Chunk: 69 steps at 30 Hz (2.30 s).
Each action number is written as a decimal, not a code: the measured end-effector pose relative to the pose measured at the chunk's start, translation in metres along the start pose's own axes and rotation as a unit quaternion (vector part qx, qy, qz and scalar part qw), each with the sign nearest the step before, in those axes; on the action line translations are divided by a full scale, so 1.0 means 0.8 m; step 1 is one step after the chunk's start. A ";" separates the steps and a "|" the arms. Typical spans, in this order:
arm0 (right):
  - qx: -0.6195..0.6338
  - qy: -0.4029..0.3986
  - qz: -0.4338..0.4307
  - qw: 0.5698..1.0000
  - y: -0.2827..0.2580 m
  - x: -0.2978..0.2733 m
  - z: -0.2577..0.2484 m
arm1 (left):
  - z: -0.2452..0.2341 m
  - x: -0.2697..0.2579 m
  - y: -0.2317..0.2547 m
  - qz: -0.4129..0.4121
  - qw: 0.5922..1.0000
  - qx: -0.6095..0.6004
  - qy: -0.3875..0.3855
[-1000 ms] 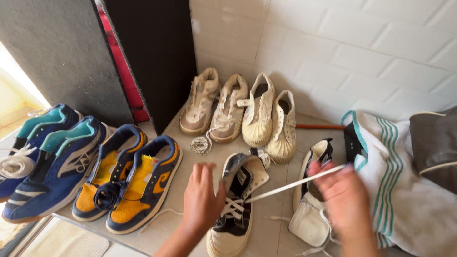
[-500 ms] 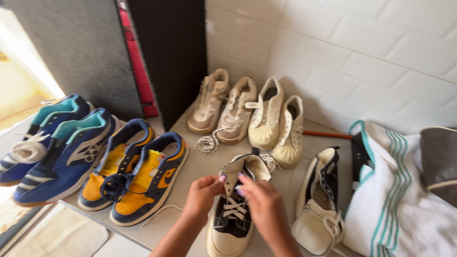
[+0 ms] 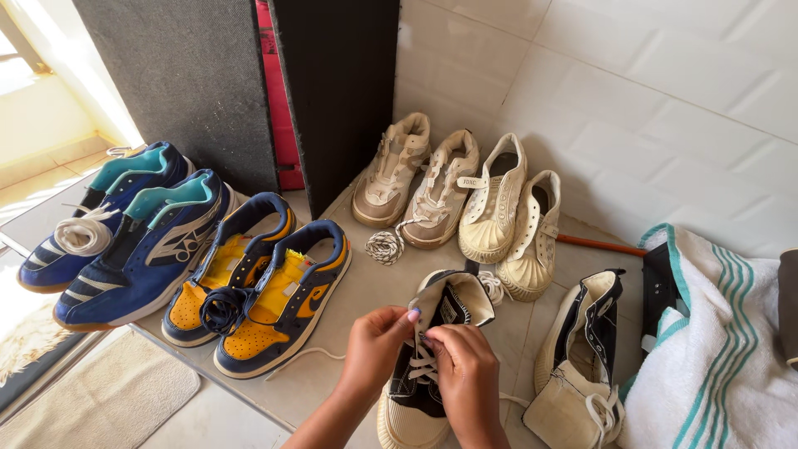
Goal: The person removes a white shoelace from a black sneaker and then re-laces the same shoe by threading the lace through the eyelets and tying a knot. The task is performed by hand on a tiled floor with several other shoes nearby.
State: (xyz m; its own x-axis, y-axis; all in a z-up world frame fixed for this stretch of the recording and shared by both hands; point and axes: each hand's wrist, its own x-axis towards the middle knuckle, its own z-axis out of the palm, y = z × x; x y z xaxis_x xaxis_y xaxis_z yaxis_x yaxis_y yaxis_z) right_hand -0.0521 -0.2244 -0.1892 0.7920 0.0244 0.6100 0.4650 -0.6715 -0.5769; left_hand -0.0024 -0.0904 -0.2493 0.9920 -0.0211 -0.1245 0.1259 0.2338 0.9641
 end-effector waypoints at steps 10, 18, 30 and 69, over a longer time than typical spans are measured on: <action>-0.063 -0.078 0.079 0.992 0.007 0.002 0.003 | -0.011 -0.019 0.025 0.216 0.954 0.194 -0.076; 0.215 -0.031 0.304 0.928 0.040 -0.013 0.025 | -0.023 -0.025 0.027 0.373 0.874 0.298 -0.093; 0.107 0.014 0.220 0.969 0.076 -0.022 0.002 | -0.042 0.031 0.083 0.416 0.835 0.361 0.014; -0.102 -0.012 -0.129 0.986 -0.023 0.021 -0.004 | -0.118 -0.026 0.161 0.138 0.945 0.289 -0.065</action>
State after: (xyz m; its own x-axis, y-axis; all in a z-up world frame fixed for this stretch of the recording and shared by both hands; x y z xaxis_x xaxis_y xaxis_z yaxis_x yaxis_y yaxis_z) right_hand -0.0487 -0.2140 -0.1670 0.6678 0.2300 0.7079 0.5655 -0.7752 -0.2816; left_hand -0.0081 0.0321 -0.1450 0.9756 -0.1651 0.1450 -0.1922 -0.3212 0.9273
